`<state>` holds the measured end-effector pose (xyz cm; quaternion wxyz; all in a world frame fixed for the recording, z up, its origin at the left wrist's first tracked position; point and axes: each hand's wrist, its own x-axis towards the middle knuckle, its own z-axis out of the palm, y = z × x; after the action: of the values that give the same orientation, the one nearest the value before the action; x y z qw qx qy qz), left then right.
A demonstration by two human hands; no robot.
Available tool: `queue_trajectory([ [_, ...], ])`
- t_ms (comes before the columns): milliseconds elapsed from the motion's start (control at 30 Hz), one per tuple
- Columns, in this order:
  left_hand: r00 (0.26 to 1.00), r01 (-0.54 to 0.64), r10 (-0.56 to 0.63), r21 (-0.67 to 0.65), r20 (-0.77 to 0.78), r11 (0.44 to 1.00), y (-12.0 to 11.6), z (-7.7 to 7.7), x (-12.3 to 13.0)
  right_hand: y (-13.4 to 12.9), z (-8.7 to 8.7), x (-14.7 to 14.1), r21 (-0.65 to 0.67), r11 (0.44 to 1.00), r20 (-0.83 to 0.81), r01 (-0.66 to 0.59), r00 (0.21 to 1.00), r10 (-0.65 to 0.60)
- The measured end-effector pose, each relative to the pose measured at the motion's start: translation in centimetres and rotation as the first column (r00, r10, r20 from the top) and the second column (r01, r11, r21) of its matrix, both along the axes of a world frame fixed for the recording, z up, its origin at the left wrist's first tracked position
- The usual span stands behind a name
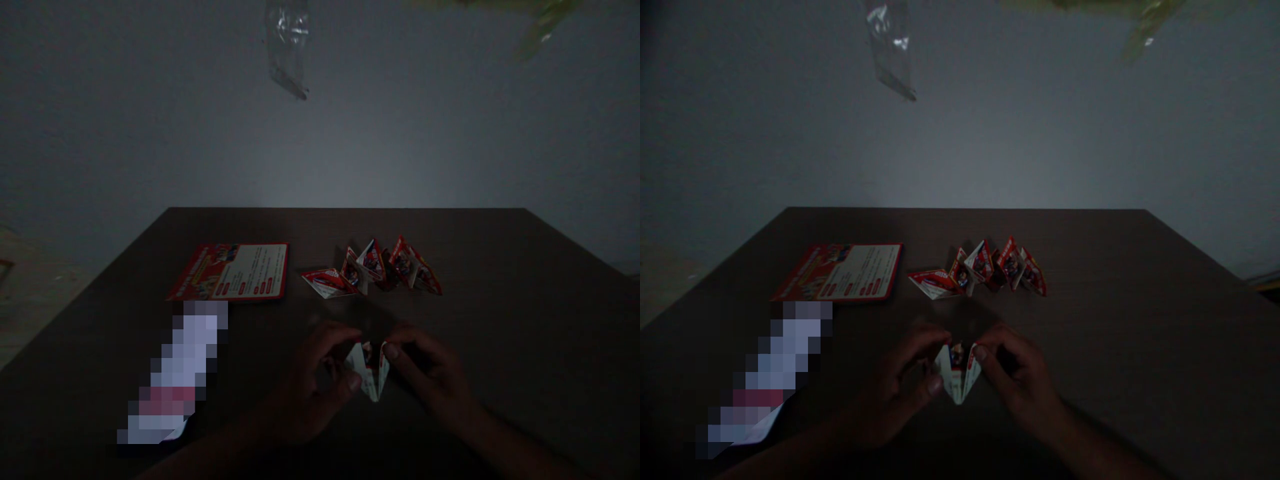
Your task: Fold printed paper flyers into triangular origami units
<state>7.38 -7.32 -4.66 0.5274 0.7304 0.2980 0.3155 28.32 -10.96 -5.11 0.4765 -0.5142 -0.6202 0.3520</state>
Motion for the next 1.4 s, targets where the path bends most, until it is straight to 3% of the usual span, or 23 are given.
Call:
queue_trajectory([
  [133, 0.999, 0.036, -0.037, 0.041, 0.007, 0.999, 0.1, 0.4, 0.0, 0.0, 0.1, 0.0, -0.009, 1.000, 0.009, -0.017, 1.000, 0.017],
  [333, 0.993, 0.088, -0.086, -0.021, 0.083, 0.996, 0.2, 0.6, 0.2, -0.2, 0.3, -0.1, -0.029, 0.999, 0.017, -0.030, 0.999, 0.031],
  [600, 0.991, 0.031, -0.027, -0.028, 0.132, 0.999, 0.4, -0.5, 0.1, -0.4, -0.1, -0.1, -0.061, 0.996, -0.079, 0.065, 0.994, -0.070],
  [900, 0.998, -0.043, 0.041, 0.039, 0.046, 0.998, 0.4, -0.6, 0.1, -0.8, -1.5, 0.2, -0.067, 0.992, -0.271, 0.110, 0.954, -0.124],
  [1400, 0.991, -0.122, 0.123, 0.035, -0.049, 0.992, 0.2, -0.4, 0.7, -0.9, -1.1, 0.0, -0.006, 0.978, -0.259, 0.208, 0.944, -0.202],
])
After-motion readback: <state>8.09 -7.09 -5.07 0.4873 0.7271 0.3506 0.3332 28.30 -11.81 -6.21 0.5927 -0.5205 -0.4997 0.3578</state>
